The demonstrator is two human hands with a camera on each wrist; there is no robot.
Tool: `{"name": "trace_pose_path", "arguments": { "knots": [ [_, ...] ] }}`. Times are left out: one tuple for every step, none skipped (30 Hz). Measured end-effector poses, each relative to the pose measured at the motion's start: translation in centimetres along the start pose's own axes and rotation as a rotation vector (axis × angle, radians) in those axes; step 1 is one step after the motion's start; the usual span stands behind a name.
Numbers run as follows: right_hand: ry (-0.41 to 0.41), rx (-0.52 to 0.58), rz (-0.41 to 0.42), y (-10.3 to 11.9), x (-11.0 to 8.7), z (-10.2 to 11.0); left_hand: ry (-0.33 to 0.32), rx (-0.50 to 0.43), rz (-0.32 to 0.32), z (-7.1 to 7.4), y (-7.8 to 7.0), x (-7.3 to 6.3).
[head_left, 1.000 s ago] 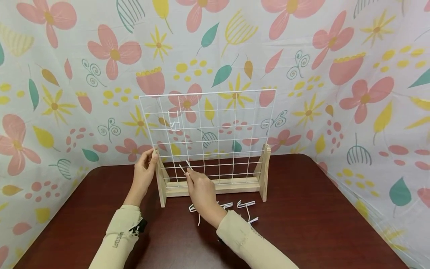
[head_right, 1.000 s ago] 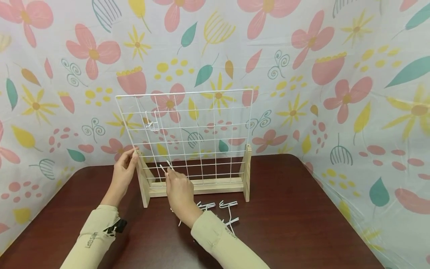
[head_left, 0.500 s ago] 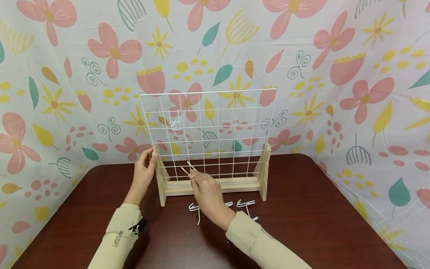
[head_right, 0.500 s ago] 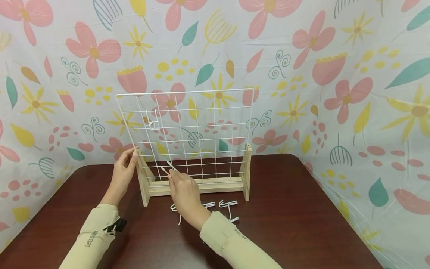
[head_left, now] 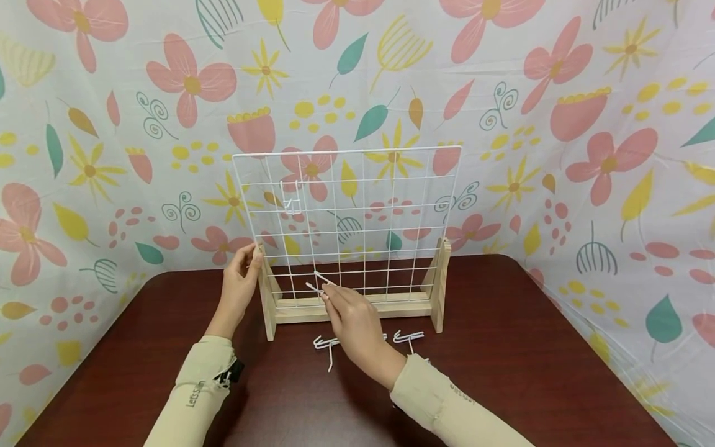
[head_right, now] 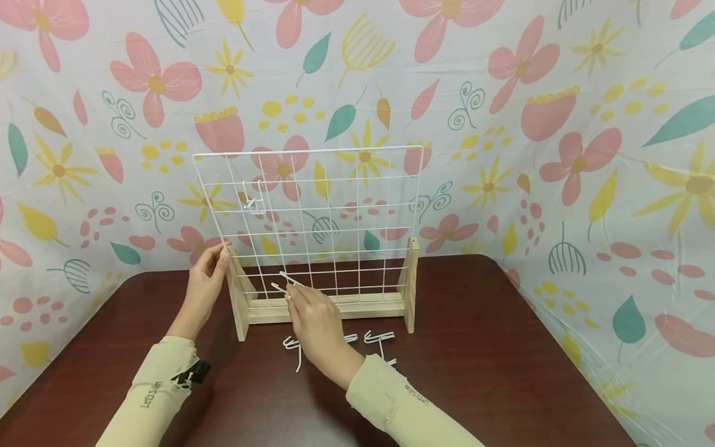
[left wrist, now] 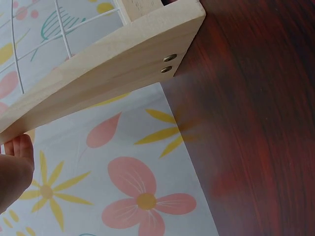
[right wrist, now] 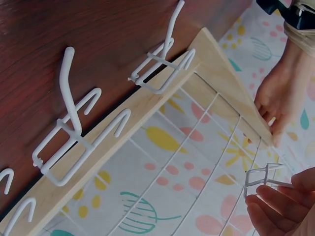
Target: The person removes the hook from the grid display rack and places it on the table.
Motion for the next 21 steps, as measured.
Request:
{"name": "trace_pose_path", "arguments": {
  "knots": [
    [0.002, -0.001, 0.005, 0.0, 0.0, 0.1, -0.005, -0.003, -0.008, 0.1, 0.4, 0.1],
    [0.004, -0.001, 0.009, 0.0, -0.1, 0.1, -0.009, 0.002, -0.014, 0.2, 0.8, 0.2],
    [0.008, -0.004, 0.011, 0.0, -0.2, 0.2, -0.014, 0.001, -0.015, 0.2, 0.8, 0.2],
    [0.01, -0.009, 0.014, -0.1, -0.3, 0.3, -0.018, 0.004, -0.024, 0.2, 0.7, 0.2],
    [0.012, -0.01, 0.018, -0.1, -0.3, 0.4, -0.024, 0.005, -0.031, 0.2, 0.8, 0.2],
    [0.014, -0.011, 0.02, -0.2, -0.5, 0.4, -0.024, 0.009, -0.032, 0.2, 0.8, 0.2],
    [0.016, -0.013, 0.023, -0.2, -0.5, 0.5, -0.027, 0.009, -0.036, 0.2, 0.8, 0.2],
    [0.015, -0.017, 0.026, -0.3, -0.6, 0.7, -0.028, 0.012, -0.037, 0.2, 0.8, 0.2],
    [0.013, -0.02, 0.03, -0.3, -0.7, 0.8, -0.03, 0.013, -0.036, 0.2, 0.8, 0.2],
    [0.011, -0.02, 0.033, -0.4, -0.8, 0.9, -0.028, 0.017, -0.034, 0.2, 0.8, 0.2],
    [0.011, -0.02, 0.036, -0.4, -0.9, 1.0, -0.023, 0.019, -0.034, 0.2, 0.8, 0.2],
    [0.01, -0.023, 0.039, -0.5, -1.0, 1.1, -0.018, 0.022, -0.031, 0.2, 0.8, 0.2],
    [0.008, -0.025, 0.043, -0.6, -1.2, 1.2, -0.013, 0.022, -0.029, 0.2, 0.7, 0.2],
    [0.006, -0.029, 0.048, -0.6, -1.3, 1.3, -0.01, 0.02, -0.028, 0.1, 0.7, 0.2],
    [0.007, -0.03, 0.052, -0.7, -1.4, 1.4, -0.007, 0.018, -0.026, 0.1, 0.7, 0.2],
    [0.008, -0.036, 0.056, -0.7, -1.5, 1.4, -0.004, 0.015, -0.027, 0.1, 0.7, 0.1],
    [0.008, -0.041, 0.06, -0.7, -1.6, 1.5, 0.001, 0.014, -0.028, 0.1, 0.7, 0.1],
    [0.006, -0.048, 0.064, -0.8, -1.8, 1.6, 0.001, 0.013, -0.028, 0.1, 0.7, 0.1],
    [0.005, -0.053, 0.067, -0.8, -1.9, 1.7, 0.001, 0.012, -0.029, 0.1, 0.7, 0.2],
    [0.006, -0.06, 0.068, -0.8, -2.1, 1.7, 0.001, 0.012, -0.029, 0.1, 0.8, 0.2],
    [0.007, -0.061, 0.069, -0.8, -2.2, 1.8, 0.003, 0.018, -0.028, 0.1, 0.8, 0.1]
  ]
}}
Point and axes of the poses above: each hand's wrist, its own x-axis towards the middle knuckle, its own z-axis out of the back of the hand, y = z × x, the point moved 6 cm from there along x, towards the middle knuckle, and after that the axes turned 15 degrees about y, right-handed, at the moved point
